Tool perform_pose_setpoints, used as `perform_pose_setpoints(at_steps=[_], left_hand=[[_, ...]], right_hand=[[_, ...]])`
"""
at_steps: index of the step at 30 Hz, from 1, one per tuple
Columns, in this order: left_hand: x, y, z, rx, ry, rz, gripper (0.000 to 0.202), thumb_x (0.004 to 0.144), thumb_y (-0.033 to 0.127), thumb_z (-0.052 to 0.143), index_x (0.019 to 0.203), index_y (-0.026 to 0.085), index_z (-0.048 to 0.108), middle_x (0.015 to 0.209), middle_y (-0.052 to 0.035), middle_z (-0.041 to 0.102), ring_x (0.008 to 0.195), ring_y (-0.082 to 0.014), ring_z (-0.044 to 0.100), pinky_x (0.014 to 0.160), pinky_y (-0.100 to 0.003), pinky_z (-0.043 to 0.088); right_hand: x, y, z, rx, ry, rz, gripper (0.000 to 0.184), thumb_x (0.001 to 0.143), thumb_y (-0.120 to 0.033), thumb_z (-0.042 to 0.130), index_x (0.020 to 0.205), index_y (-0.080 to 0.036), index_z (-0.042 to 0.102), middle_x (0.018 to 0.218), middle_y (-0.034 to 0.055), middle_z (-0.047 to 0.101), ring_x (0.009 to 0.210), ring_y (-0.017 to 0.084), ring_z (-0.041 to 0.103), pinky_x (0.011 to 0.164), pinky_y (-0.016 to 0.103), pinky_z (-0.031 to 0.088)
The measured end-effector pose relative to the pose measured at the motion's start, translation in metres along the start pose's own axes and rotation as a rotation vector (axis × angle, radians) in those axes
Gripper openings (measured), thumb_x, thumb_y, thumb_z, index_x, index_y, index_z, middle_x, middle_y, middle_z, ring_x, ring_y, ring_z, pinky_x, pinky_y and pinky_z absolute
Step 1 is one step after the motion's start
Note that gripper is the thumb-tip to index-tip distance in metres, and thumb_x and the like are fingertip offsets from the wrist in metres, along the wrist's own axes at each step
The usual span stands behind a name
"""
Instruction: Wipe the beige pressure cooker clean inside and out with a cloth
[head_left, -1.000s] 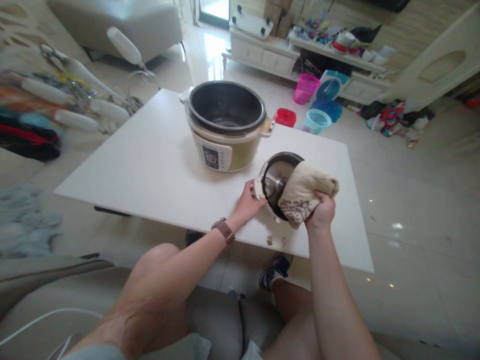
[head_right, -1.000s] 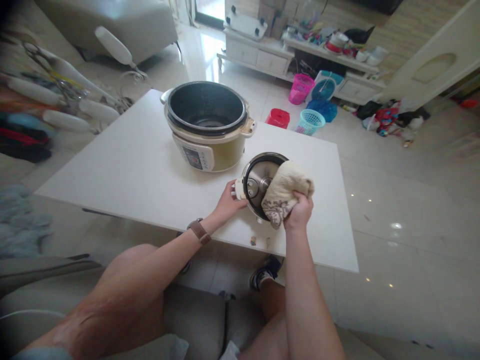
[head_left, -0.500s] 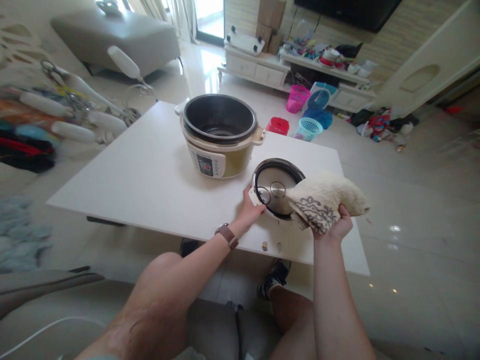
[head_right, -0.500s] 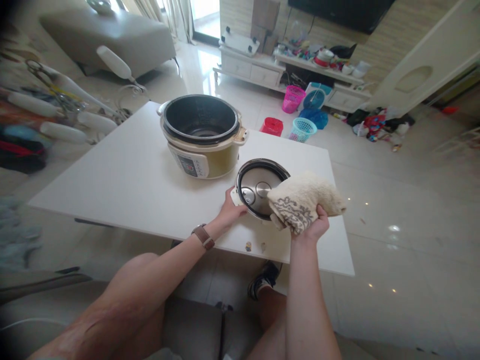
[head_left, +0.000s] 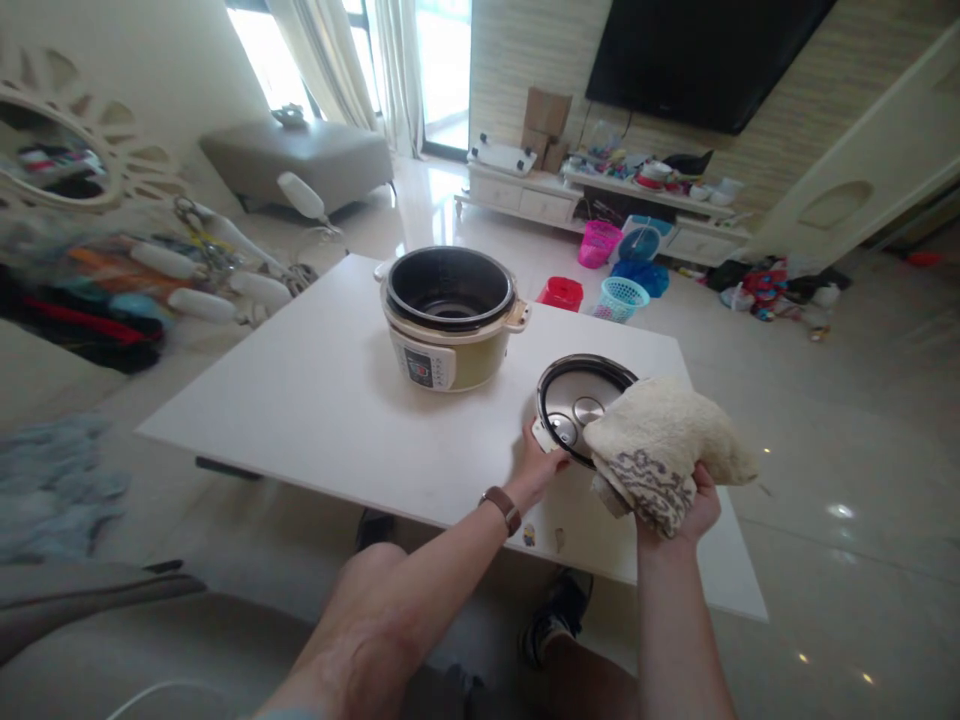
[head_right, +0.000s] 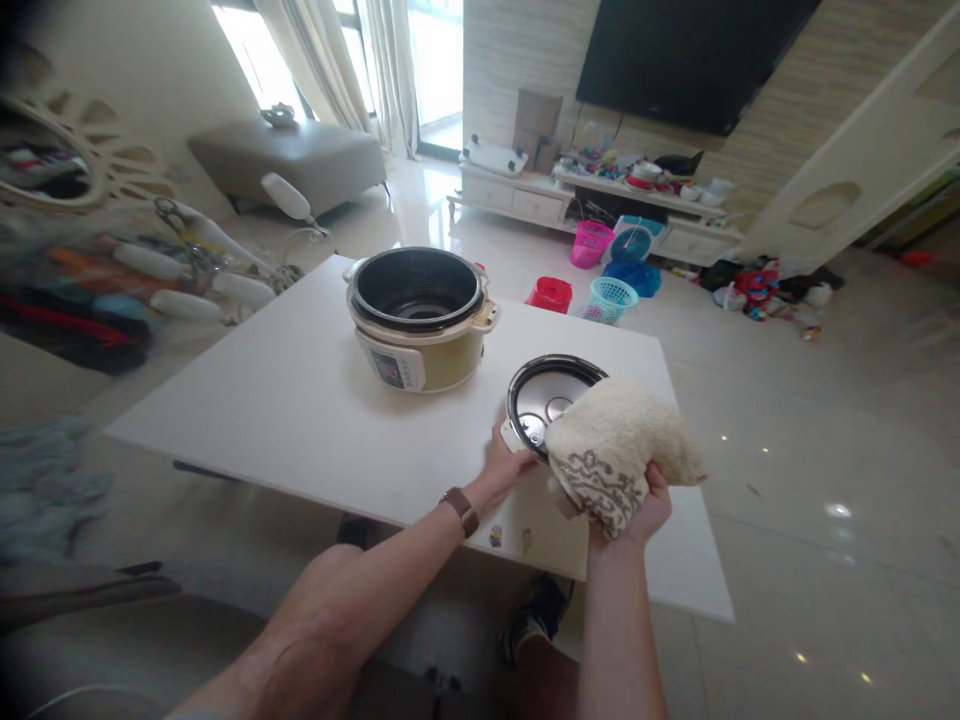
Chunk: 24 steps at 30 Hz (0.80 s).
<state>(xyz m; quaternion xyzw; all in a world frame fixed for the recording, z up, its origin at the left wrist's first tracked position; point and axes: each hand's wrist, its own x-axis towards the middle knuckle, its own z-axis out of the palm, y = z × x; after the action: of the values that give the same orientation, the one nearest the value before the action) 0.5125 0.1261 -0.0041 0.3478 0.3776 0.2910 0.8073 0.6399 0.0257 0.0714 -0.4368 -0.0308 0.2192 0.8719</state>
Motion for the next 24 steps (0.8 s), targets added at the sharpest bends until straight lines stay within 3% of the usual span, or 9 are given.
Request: perform_pose_setpoints(at_steps=[5, 9, 13, 17, 20, 24], left_hand=[[0.002, -0.038, 0.021, -0.063, -0.259, 0.096, 0.101, 0.071, 0.019, 0.082, 0.156, 0.027, 0.028, 0.147, -0.0157, 0.056, 0.122, -0.0269, 0.061, 0.095, -0.038, 0.054], [0.0, -0.048, 0.023, -0.09, -0.364, -0.001, 0.115, 0.068, 0.017, 0.082, 0.163, 0.024, 0.018, 0.146, -0.022, 0.054, 0.12, -0.0288, 0.064, 0.098, -0.042, 0.05], [0.001, -0.046, 0.014, -0.053, -0.378, -0.079, 0.114, 0.067, 0.01, 0.077, 0.163, 0.024, 0.017, 0.144, -0.0213, 0.056, 0.118, -0.0269, 0.064, 0.098, -0.04, 0.049], [0.0, -0.038, 0.002, 0.037, -0.352, -0.106, 0.106, 0.067, 0.006, 0.072, 0.161, 0.022, 0.024, 0.144, -0.0211, 0.056, 0.113, -0.023, 0.065, 0.091, -0.035, 0.05], [-0.001, -0.029, -0.008, 0.19, -0.286, -0.125, 0.09, 0.068, 0.005, 0.068, 0.152, 0.019, 0.038, 0.141, -0.021, 0.057, 0.099, -0.0185, 0.066, 0.083, -0.031, 0.052], [0.002, -0.012, -0.024, 0.317, -0.189, -0.114, 0.063, 0.07, 0.01, 0.069, 0.131, 0.016, 0.053, 0.129, -0.0189, 0.061, 0.087, -0.0163, 0.062, 0.073, -0.029, 0.053]], right_hand=[[0.003, -0.012, -0.008, -0.052, 0.037, -0.018, 0.031, 0.078, -0.035, 0.052, 0.098, -0.023, 0.071, 0.103, 0.0052, 0.075, 0.116, 0.029, 0.068, 0.107, 0.059, 0.052], [0.005, -0.019, -0.015, -0.057, 0.052, -0.044, 0.032, 0.078, -0.035, 0.052, 0.099, -0.022, 0.072, 0.105, 0.0057, 0.075, 0.117, 0.029, 0.068, 0.108, 0.058, 0.052], [0.002, -0.019, -0.009, 0.012, 0.065, -0.018, 0.034, 0.077, -0.033, 0.055, 0.103, -0.019, 0.071, 0.107, 0.0068, 0.076, 0.116, 0.028, 0.068, 0.109, 0.056, 0.051], [-0.002, -0.013, 0.01, 0.097, -0.007, 0.064, 0.033, 0.08, -0.032, 0.056, 0.106, -0.019, 0.071, 0.11, 0.0065, 0.076, 0.116, 0.026, 0.068, 0.11, 0.054, 0.05], [0.003, -0.006, 0.02, 0.114, -0.049, 0.08, 0.033, 0.08, -0.033, 0.057, 0.107, -0.019, 0.071, 0.109, 0.0063, 0.076, 0.113, 0.025, 0.07, 0.11, 0.053, 0.051], [0.02, 0.016, 0.018, -0.025, 0.059, 0.201, 0.033, 0.076, -0.027, 0.056, 0.106, -0.018, 0.067, 0.101, 0.0067, 0.075, 0.101, 0.024, 0.072, 0.102, 0.055, 0.056]])
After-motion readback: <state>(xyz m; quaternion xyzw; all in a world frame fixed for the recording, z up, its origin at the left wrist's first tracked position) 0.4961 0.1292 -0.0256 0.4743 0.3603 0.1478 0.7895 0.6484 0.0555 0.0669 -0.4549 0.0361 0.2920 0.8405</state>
